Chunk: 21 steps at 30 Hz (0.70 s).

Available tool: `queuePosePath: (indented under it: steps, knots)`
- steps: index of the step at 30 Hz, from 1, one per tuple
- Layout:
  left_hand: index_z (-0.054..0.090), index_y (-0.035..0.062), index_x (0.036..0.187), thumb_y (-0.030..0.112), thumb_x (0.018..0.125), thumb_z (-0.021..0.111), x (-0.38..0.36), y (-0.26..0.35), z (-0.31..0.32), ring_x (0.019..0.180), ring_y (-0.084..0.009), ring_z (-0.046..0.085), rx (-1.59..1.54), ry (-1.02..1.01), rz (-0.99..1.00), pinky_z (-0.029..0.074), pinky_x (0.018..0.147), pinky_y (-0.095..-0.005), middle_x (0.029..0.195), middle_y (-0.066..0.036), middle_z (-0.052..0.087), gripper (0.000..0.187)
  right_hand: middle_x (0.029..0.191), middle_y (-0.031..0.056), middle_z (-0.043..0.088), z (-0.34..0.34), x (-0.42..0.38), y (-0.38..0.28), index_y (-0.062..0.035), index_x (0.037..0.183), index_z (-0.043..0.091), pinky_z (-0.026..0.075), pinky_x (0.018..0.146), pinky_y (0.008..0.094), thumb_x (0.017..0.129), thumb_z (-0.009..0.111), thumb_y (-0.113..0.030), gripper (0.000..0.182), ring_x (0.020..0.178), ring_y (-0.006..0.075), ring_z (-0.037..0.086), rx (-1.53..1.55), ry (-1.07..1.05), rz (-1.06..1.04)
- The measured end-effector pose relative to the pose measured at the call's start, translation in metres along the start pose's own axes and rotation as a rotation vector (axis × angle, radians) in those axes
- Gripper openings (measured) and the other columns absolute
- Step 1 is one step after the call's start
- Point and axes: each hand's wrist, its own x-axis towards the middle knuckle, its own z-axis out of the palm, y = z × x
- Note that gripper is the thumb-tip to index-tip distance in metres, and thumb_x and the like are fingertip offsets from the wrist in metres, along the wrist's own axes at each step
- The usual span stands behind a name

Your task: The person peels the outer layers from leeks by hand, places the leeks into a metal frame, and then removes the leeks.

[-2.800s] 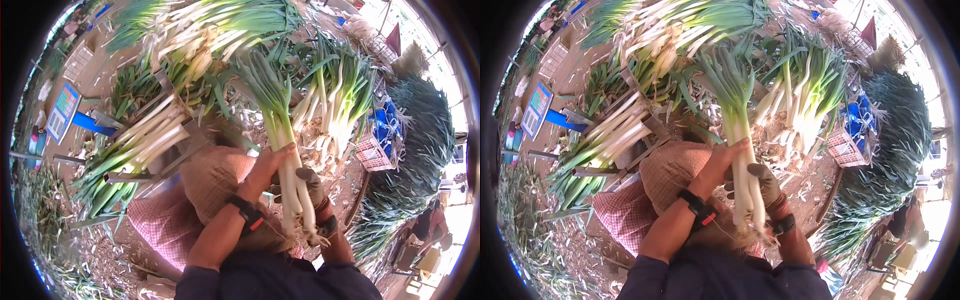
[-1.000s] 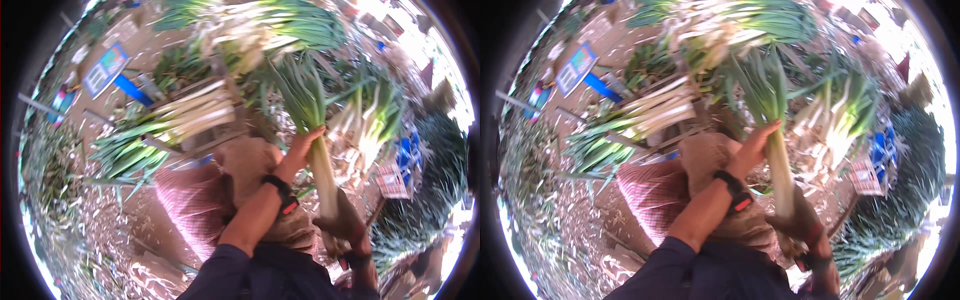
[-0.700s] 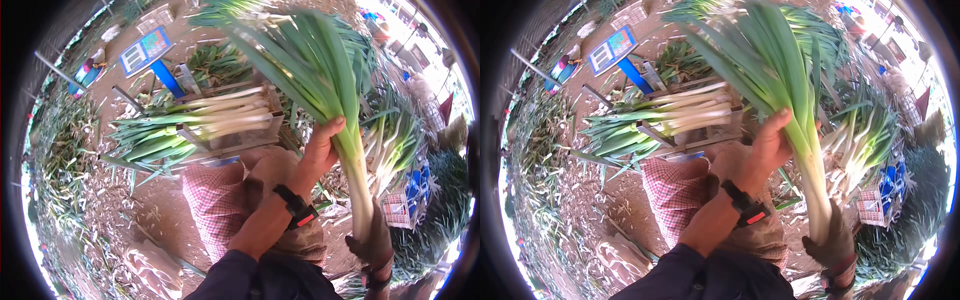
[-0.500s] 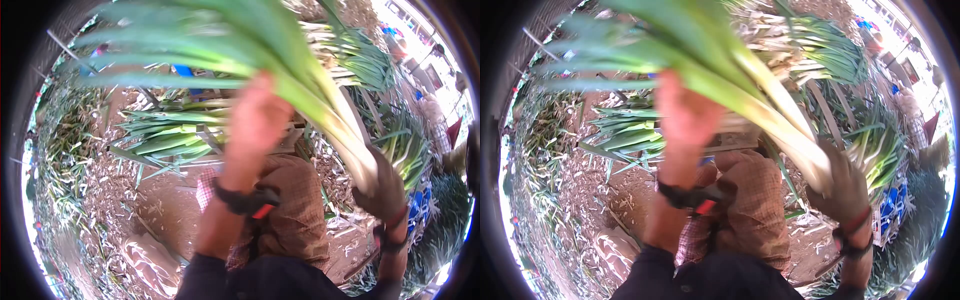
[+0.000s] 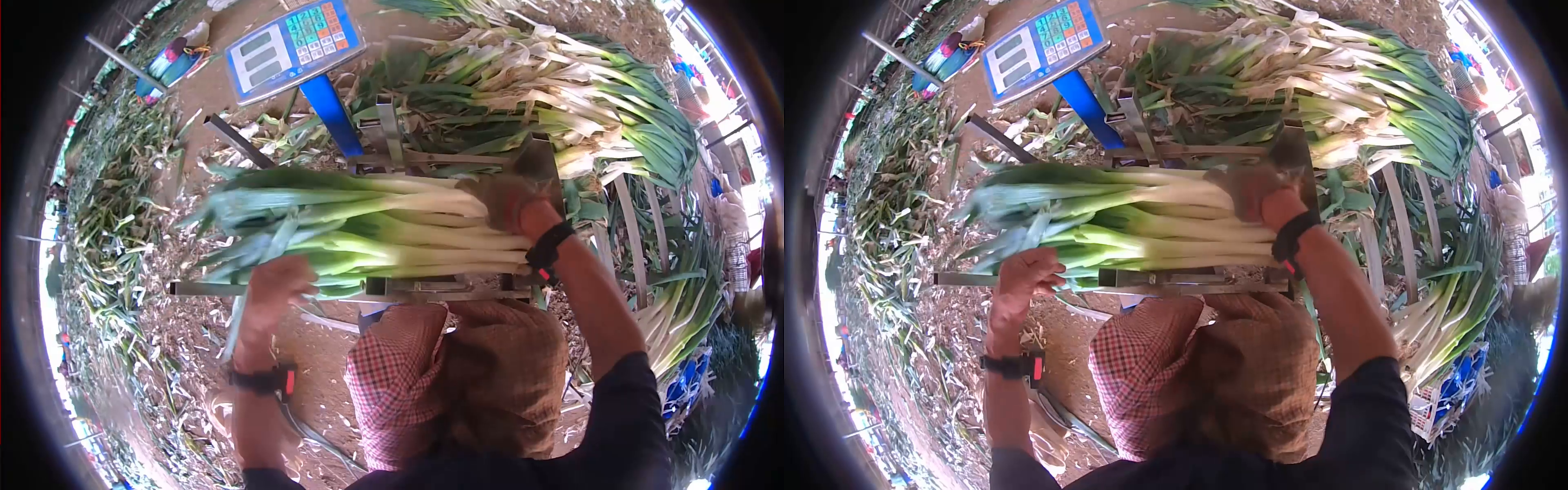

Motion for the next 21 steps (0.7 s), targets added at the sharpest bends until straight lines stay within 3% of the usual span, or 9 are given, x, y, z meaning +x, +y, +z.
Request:
queuePosePath:
  steps: [2,3,4,5,6,8,12,15,21]
  knots:
    - [0.064,-0.0048,0.120,0.020,0.098,0.065,0.014,0.024,0.018,0.088,-0.0188,0.071,0.345,-0.047,0.339,0.058,0.066,-0.0301,0.097,-0.015,0.074,0.032,0.122,0.0146,0.066,0.008,0.005,0.002,-0.0229,0.140,0.050,0.054,0.090,0.0464,0.077,0.066,-0.009,0.066,0.109,0.0372,0.067,-0.002,-0.017,0.041]
    - [0.070,-0.0023,0.113,0.016,0.094,0.071,0.033,0.022,0.039,0.088,-0.0183,0.070,-0.416,-0.050,0.359,0.057,0.073,-0.0290,0.098,-0.013,0.075,0.027,0.123,0.0142,0.066,0.011,0.005,0.001,-0.0233,0.141,0.049,0.054,0.091,0.0461,0.078,0.066,-0.009,0.067,0.110,0.0370,0.067,0.001,-0.027,0.061]
    - [0.073,0.0016,0.108,0.014,0.090,0.075,0.050,0.052,0.052,0.091,-0.0178,0.071,0.253,0.085,0.336,0.056,0.079,-0.0305,0.104,-0.012,0.075,0.022,0.122,0.0157,0.067,0.012,0.006,0.002,-0.0220,0.143,0.048,0.053,0.092,0.0459,0.078,0.068,-0.010,0.069,0.110,0.0370,0.067,0.000,-0.063,0.056]
    - [0.070,0.0053,0.115,0.018,0.089,0.073,0.082,0.050,0.064,0.098,-0.0269,0.072,0.624,0.230,0.611,0.056,0.083,-0.0391,0.106,-0.009,0.074,0.029,0.122,0.0171,0.067,0.006,0.006,0.001,-0.0208,0.144,0.047,0.052,0.093,0.0457,0.078,0.070,-0.011,0.070,0.110,0.0369,0.066,-0.002,-0.095,0.058]
    - [0.071,0.0082,0.115,0.033,0.086,0.075,0.112,0.048,0.074,0.104,-0.0269,0.068,0.768,0.266,0.708,0.050,0.096,-0.0422,0.110,-0.009,0.073,0.039,0.121,0.0186,0.067,-0.002,0.007,0.003,-0.0195,0.146,0.045,0.052,0.095,0.0454,0.079,0.072,-0.012,0.073,0.110,0.0369,0.066,-0.010,-0.121,0.059]
    - [0.075,0.0095,0.105,0.043,0.086,0.072,0.148,0.035,0.089,0.112,-0.0239,0.064,1.084,0.389,0.830,0.040,0.106,-0.0428,0.109,-0.007,0.072,0.038,0.116,0.0169,0.068,-0.008,0.005,0.005,-0.0196,0.144,0.048,0.052,0.091,0.0461,0.079,0.075,-0.016,0.071,0.106,0.0357,0.067,0.031,-0.133,0.069]
    - [0.073,0.0087,0.103,0.046,0.089,0.068,0.153,0.026,0.097,0.103,-0.0272,0.062,1.249,0.310,0.808,0.038,0.102,-0.0435,0.107,-0.009,0.068,0.040,0.098,0.0117,0.070,0.010,-0.024,0.002,-0.0202,0.131,0.060,0.051,0.081,0.0465,0.079,0.077,-0.029,0.056,0.093,0.0310,0.067,-0.197,0.212,-0.089]
    - [0.070,0.0065,0.097,0.039,0.082,0.075,0.126,0.018,0.096,0.087,-0.0328,0.058,1.266,0.261,0.836,0.043,0.088,-0.0464,0.094,-0.008,0.061,0.036,0.090,0.0070,0.068,0.007,-0.054,-0.016,-0.0192,0.118,0.067,0.050,0.075,0.0450,0.080,0.075,-0.037,0.043,0.088,0.0278,0.066,-0.253,0.247,-0.164]
    - [0.071,0.0092,0.096,0.031,0.080,0.079,0.115,0.024,0.082,0.087,-0.0336,0.064,1.082,0.170,0.630,0.049,0.076,-0.0483,0.087,-0.012,0.060,0.028,0.094,0.0093,0.067,0.004,-0.056,-0.018,-0.0139,0.117,0.067,0.051,0.078,0.0443,0.085,0.071,-0.035,0.039,0.094,0.0307,0.065,-0.109,-0.012,-0.044]
